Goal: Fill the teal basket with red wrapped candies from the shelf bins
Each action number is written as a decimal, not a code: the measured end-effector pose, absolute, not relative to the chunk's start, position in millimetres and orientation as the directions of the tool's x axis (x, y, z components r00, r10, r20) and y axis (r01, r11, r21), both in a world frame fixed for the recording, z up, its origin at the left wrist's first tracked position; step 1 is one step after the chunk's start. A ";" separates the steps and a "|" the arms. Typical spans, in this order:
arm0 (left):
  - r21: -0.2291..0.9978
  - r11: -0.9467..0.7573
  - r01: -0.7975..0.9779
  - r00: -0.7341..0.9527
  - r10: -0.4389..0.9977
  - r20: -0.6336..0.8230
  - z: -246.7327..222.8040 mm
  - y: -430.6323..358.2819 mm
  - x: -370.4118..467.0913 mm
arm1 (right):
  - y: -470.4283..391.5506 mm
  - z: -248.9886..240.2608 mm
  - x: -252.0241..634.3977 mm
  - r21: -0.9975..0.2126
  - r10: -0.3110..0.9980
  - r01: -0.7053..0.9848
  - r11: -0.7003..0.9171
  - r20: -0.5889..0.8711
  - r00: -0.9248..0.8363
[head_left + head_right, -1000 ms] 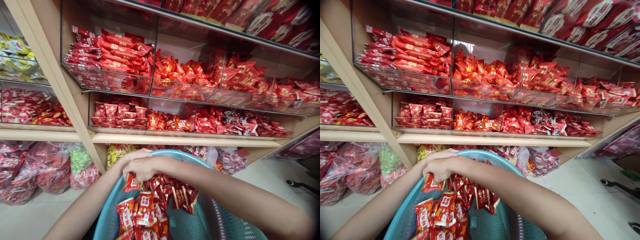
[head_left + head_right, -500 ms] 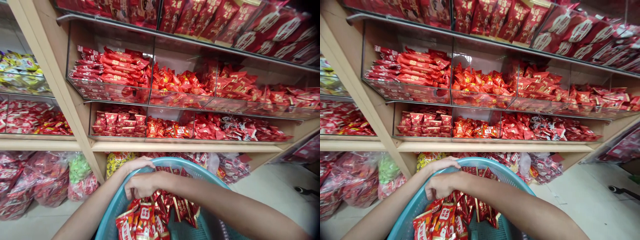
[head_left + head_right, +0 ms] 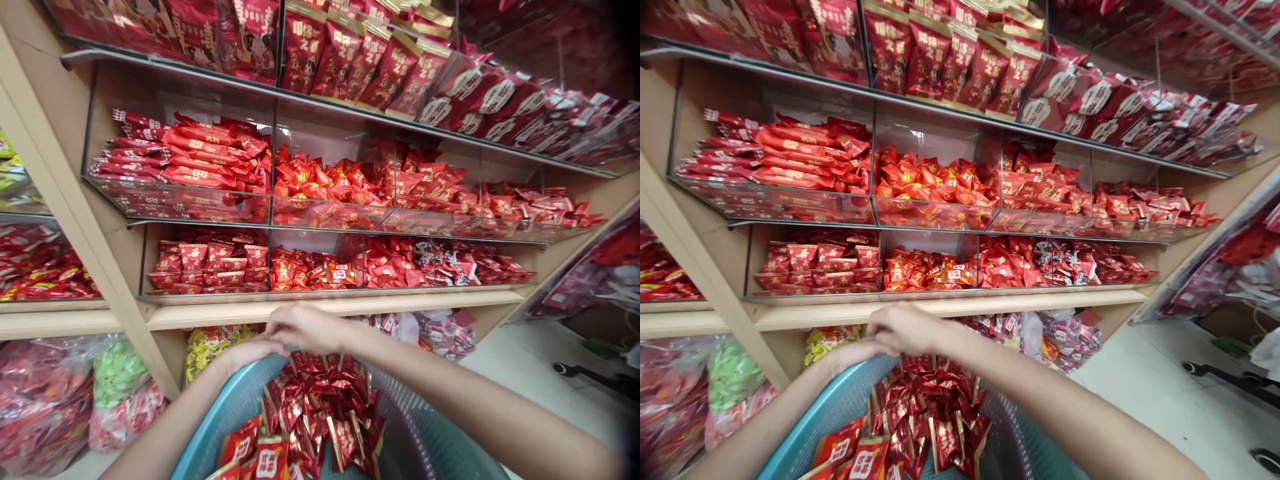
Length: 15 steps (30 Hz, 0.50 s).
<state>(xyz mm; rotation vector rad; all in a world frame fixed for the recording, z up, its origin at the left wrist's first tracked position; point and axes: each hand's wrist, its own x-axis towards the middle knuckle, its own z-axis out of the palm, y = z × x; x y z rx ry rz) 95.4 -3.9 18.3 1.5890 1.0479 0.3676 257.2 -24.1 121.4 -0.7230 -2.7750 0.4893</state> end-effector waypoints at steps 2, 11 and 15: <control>0.913 0.108 0.393 0.585 0.736 -0.340 20.8 -4.9 98.4 | -3.9 136.7 288.7 -0.325 0.617 0.540 0.777 0.220 -0.755; 0.912 0.137 0.387 0.591 0.722 -0.360 17.4 -1.2 106.1 | 78.6 143.8 349.5 -0.022 0.849 0.877 0.479 0.265 -0.457; 0.916 0.127 0.380 0.596 0.724 -0.347 14.1 2.8 109.1 | 97.9 139.0 311.4 0.039 0.899 0.940 0.338 0.281 -0.335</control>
